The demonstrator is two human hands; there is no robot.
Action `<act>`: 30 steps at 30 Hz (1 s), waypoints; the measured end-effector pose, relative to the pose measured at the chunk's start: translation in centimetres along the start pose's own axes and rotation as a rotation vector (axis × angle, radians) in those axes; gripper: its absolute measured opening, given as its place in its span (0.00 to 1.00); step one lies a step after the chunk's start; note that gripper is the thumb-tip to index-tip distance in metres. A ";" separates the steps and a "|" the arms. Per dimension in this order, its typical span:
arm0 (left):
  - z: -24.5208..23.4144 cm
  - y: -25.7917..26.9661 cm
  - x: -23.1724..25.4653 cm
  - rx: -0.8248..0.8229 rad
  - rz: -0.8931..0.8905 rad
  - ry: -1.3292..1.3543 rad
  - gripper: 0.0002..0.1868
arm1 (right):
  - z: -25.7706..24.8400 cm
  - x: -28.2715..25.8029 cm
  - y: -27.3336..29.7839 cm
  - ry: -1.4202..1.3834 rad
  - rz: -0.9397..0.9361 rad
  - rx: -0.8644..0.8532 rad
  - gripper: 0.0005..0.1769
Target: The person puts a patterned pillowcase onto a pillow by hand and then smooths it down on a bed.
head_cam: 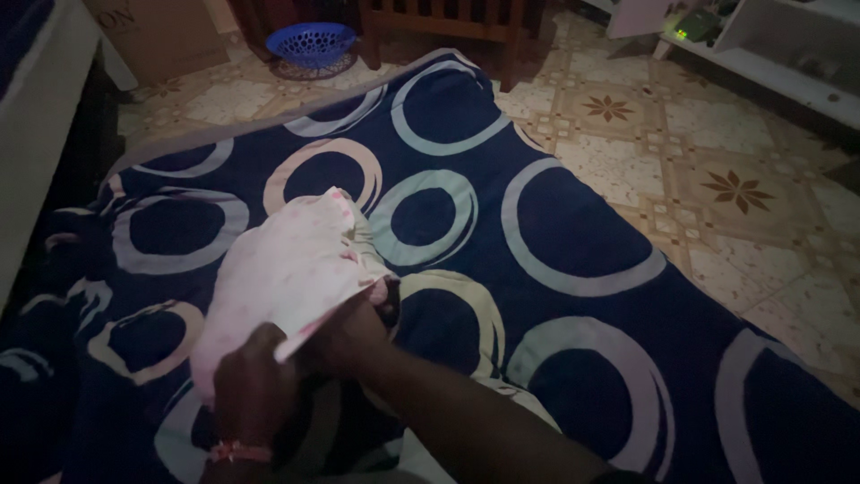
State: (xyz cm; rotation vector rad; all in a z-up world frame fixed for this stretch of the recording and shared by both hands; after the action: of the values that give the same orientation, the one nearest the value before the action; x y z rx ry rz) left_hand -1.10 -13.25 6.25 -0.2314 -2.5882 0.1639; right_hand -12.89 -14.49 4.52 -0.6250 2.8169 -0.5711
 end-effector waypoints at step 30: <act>5.2 0.7 -13.6 -0.108 -0.004 -0.272 0.58 | -0.5 1.4 1.6 -0.046 -0.096 0.130 0.44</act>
State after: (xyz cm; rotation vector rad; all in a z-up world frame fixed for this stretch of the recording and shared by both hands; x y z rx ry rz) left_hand 7.74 -15.64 -5.06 -0.2581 -2.8720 0.0568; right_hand -14.83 -13.66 4.16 -0.7402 2.6927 -0.7406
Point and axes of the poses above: each hand's wrist, its own y-axis away from the middle knuckle, its own z-axis out of the palm, x = y × z, the point moved 8 cm from there along -y, towards the middle knuckle, and after that the axes turned 8 degrees about -x, right-handed, at the moved point
